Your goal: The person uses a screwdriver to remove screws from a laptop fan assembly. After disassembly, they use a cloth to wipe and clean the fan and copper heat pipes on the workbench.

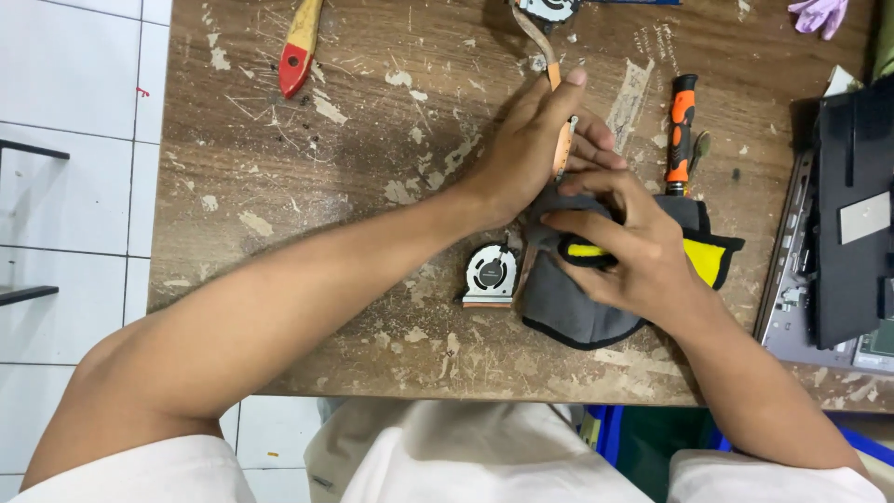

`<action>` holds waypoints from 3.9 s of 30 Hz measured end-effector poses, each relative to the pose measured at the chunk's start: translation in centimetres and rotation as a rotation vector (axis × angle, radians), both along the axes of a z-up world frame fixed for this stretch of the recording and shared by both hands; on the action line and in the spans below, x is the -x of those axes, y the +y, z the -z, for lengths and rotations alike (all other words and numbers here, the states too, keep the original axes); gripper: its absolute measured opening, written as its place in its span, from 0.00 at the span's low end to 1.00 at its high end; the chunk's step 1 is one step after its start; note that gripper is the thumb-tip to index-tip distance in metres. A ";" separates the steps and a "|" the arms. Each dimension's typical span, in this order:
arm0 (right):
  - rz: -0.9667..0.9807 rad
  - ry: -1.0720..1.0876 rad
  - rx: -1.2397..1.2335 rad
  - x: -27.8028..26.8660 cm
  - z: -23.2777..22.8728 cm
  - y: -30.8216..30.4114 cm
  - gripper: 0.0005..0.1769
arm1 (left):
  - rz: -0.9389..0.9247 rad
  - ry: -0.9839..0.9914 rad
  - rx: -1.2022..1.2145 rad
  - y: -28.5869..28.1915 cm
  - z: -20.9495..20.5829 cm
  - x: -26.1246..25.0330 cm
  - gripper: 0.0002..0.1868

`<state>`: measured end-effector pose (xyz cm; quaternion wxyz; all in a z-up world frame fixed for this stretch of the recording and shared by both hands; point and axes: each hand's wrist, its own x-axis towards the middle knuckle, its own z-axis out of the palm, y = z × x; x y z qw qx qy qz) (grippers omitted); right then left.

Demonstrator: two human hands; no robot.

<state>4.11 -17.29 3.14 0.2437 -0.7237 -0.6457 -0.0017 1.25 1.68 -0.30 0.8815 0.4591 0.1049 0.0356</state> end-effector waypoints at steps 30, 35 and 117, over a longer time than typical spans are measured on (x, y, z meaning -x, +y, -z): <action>-0.258 -0.083 0.090 1.0 -2.0 0.7 0.34 | -0.030 -0.185 -0.027 -0.5 1.0 0.4 0.26; -0.346 -0.012 0.154 1.1 -2.0 0.6 0.28 | -0.038 -0.176 -0.041 -0.5 1.7 0.1 0.28; 0.063 0.616 -0.452 -4.4 -0.2 -5.3 0.19 | -0.076 -0.336 -1.600 -0.5 -4.0 5.0 0.12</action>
